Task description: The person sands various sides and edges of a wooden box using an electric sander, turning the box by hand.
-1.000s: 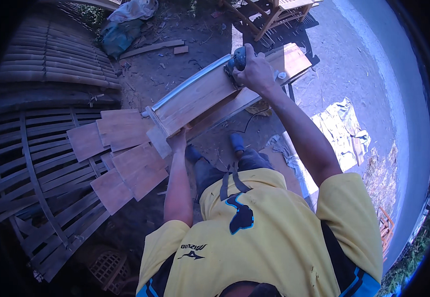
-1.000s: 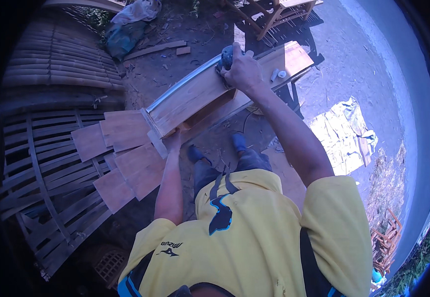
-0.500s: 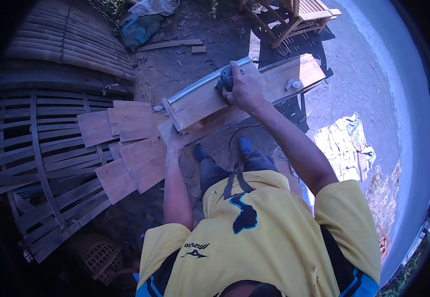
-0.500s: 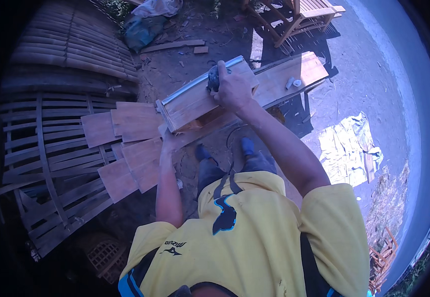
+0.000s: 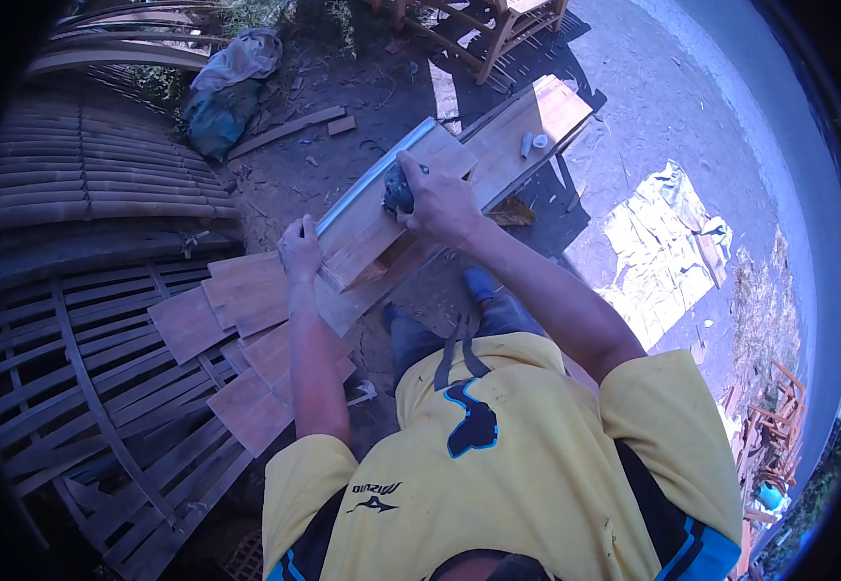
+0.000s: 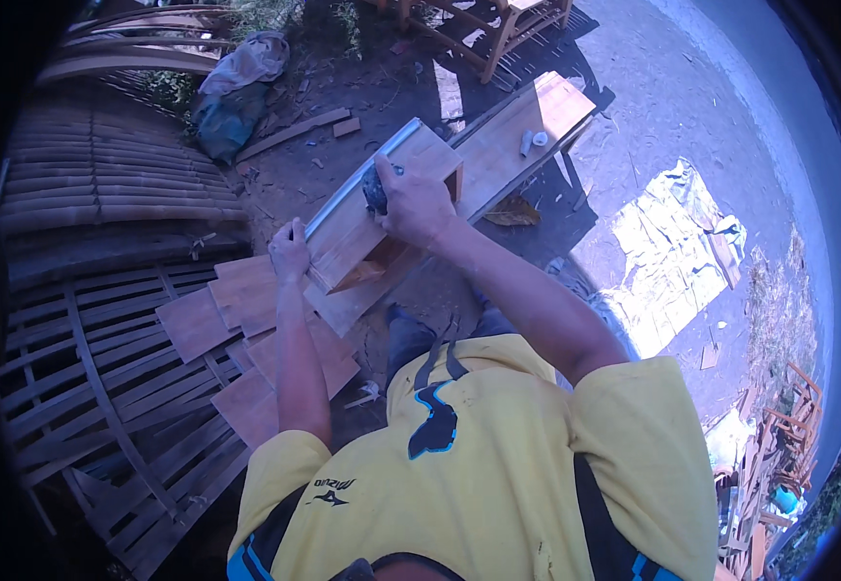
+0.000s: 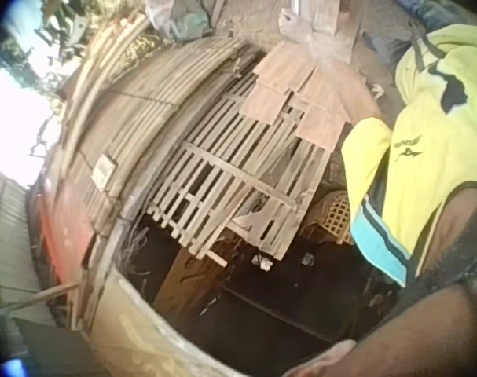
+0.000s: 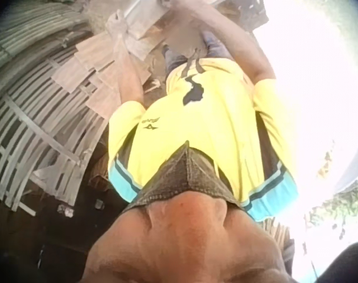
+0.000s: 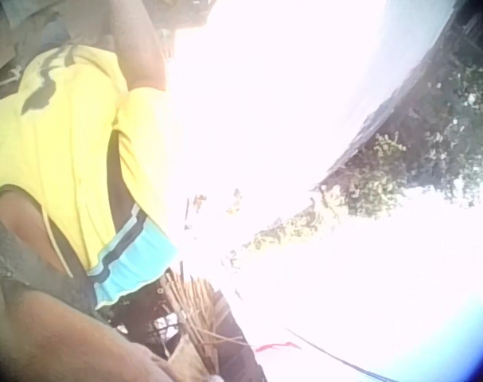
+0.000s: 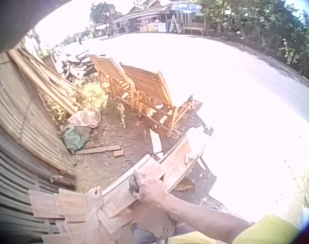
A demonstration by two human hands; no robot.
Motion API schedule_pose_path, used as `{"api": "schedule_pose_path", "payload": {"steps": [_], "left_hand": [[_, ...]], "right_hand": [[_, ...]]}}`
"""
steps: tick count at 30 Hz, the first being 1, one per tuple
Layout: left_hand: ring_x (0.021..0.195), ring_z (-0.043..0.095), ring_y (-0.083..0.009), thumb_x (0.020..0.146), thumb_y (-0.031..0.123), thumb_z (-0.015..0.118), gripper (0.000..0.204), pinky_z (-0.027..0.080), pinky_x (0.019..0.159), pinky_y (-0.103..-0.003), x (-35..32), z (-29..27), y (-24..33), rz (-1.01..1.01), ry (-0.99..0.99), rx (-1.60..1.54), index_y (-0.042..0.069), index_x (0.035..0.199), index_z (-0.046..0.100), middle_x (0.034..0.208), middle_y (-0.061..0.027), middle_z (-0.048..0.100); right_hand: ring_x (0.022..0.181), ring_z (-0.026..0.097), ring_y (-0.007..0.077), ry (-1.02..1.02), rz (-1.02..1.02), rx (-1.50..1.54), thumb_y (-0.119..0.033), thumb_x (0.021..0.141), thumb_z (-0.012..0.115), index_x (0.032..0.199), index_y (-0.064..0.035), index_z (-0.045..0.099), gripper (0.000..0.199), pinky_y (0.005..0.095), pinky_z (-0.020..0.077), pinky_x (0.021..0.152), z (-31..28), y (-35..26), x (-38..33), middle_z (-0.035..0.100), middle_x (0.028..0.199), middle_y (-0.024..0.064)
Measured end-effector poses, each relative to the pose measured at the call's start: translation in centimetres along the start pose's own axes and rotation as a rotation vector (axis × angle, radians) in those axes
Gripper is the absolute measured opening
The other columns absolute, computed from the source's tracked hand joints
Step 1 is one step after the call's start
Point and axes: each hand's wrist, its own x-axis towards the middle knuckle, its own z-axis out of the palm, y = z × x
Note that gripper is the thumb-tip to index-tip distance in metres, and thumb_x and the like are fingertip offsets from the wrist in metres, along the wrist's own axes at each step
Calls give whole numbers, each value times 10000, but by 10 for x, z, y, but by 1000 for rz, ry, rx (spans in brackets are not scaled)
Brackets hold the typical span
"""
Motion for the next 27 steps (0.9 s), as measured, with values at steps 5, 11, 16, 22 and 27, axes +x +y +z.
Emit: {"api": "schedule_pose_path", "payload": {"steps": [5, 11, 16, 22, 27], "left_hand": [[988, 743, -451, 1109, 481, 540, 495, 543, 900, -530, 6, 4, 15, 104, -72, -55, 78, 1109, 829, 1024, -247, 783], [1020, 734, -483, 1115, 514, 490, 546, 545, 928, -577, 13, -11, 22, 154, -146, 150, 78, 1136, 818, 1035, -261, 778], [1025, 730, -483, 1122, 509, 462, 563, 543, 937, -595, 13, -18, 11, 252, -195, 149, 70, 1079, 813, 1033, -253, 778], [1060, 734, -464, 1122, 522, 452, 569, 545, 947, -577, 15, -14, 21, 286, -208, 179, 86, 1127, 817, 1080, -235, 784], [1063, 735, -462, 1121, 499, 448, 575, 543, 963, -576, 20, -1, 14, 290, -183, 157, 57, 1079, 814, 1091, -235, 781]], "right_hand": [[1082, 705, 492, 257, 207, 19, -332, 842, 865, 1572, -151, 418, 874, 571, 595, 912, -30, 58, 8, 634, 1213, 279], [993, 739, 462, 361, -47, 173, -216, 803, 890, 1602, -200, 416, 929, 533, 656, 784, 68, -23, -80, 612, 1237, 216], [1042, 739, 427, 292, -171, 130, -191, 767, 921, 1603, -184, 420, 975, 516, 652, 817, 98, -17, -112, 616, 1304, 202], [1140, 731, 404, 809, 324, 238, -312, 824, 900, 1557, -206, 461, 862, 505, 601, 969, 40, 90, -55, 651, 1329, 198], [1144, 725, 413, 772, 328, 250, -326, 831, 894, 1534, -202, 473, 828, 514, 593, 985, 65, 57, -64, 645, 1340, 186]]}}
